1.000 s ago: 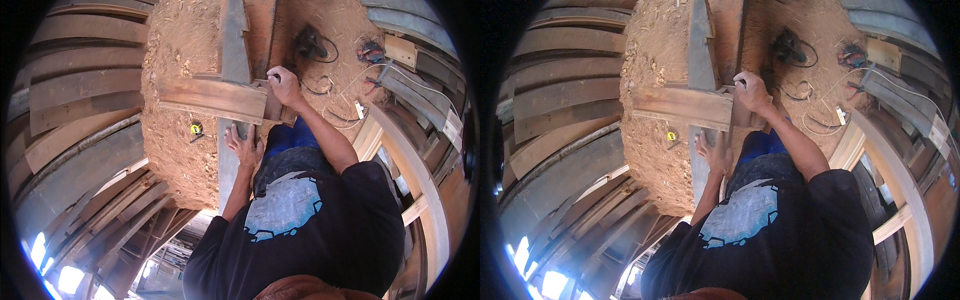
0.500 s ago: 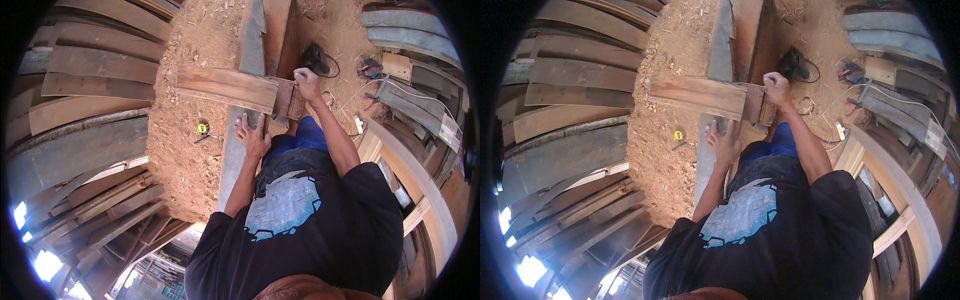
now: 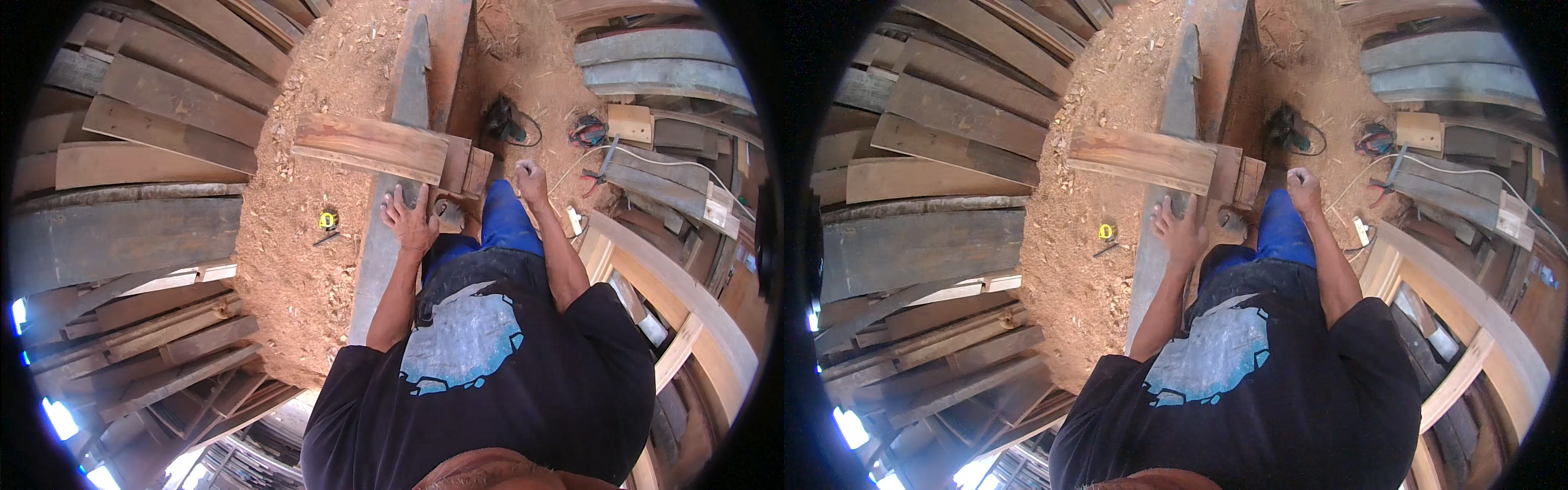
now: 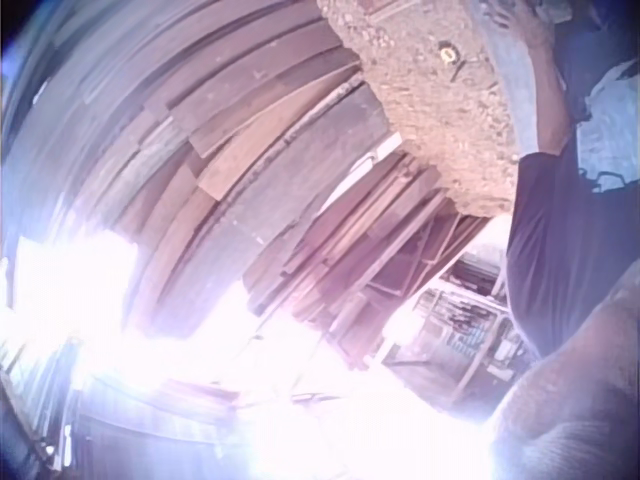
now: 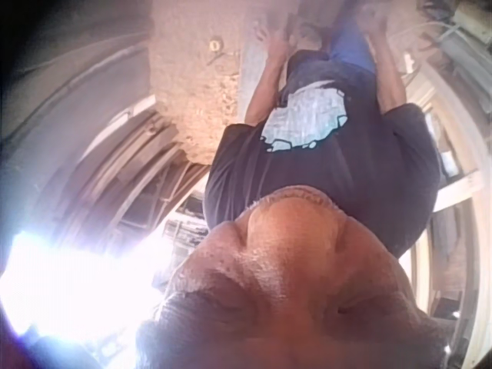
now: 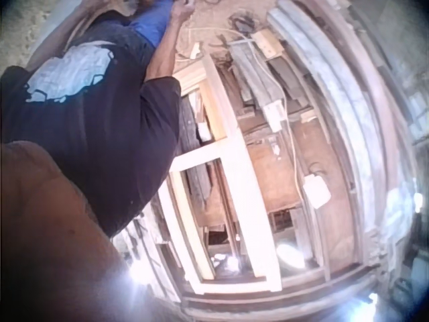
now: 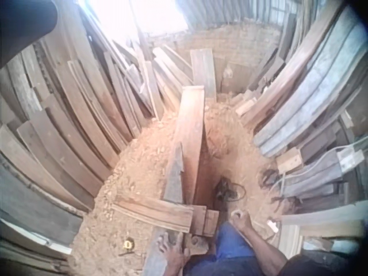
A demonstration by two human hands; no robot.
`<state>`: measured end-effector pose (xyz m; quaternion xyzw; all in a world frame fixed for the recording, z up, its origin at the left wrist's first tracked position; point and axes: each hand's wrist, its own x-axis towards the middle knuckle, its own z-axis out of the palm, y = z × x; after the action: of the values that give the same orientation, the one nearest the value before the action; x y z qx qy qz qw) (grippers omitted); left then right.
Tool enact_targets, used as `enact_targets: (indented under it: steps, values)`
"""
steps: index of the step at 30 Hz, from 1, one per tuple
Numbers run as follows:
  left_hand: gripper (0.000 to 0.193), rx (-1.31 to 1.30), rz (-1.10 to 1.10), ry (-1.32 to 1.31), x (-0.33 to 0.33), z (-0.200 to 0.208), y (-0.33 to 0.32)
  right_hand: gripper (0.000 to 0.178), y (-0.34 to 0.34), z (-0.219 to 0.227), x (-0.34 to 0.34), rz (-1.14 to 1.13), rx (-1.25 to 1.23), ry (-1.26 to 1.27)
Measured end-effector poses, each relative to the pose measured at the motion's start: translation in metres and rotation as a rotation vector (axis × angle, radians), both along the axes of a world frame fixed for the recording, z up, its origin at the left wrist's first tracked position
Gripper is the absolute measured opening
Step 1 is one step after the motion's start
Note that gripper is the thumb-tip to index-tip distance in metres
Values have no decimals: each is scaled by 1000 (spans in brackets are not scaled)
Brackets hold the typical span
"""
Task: The person measures a long wooden plank with a tape measure and marks it. Then, using a circular saw, the person cuts the plank along the marked line. The person handles the plank and saw throughout the process.
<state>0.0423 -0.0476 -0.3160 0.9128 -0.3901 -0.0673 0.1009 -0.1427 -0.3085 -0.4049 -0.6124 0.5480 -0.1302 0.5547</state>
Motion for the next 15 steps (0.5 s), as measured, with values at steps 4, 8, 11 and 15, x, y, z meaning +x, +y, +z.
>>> enact_targets:
  steps: [4, 8, 11, 15]
  values:
    - [75, -11, 6, 3, 0, -1, 0, 24, -4, -15, 0, 127, -103, 7]
    - [74, 28, 18, -8, -1, -2, 0, 24, -12, -12, 5, 300, -262, 19]
    - [75, 49, 29, -14, 0, -8, -3, 26, -19, 0, 6, 398, -199, 144]
    - [78, 92, 22, 28, 3, 0, -3, 27, -38, -9, 5, 491, -166, 192]
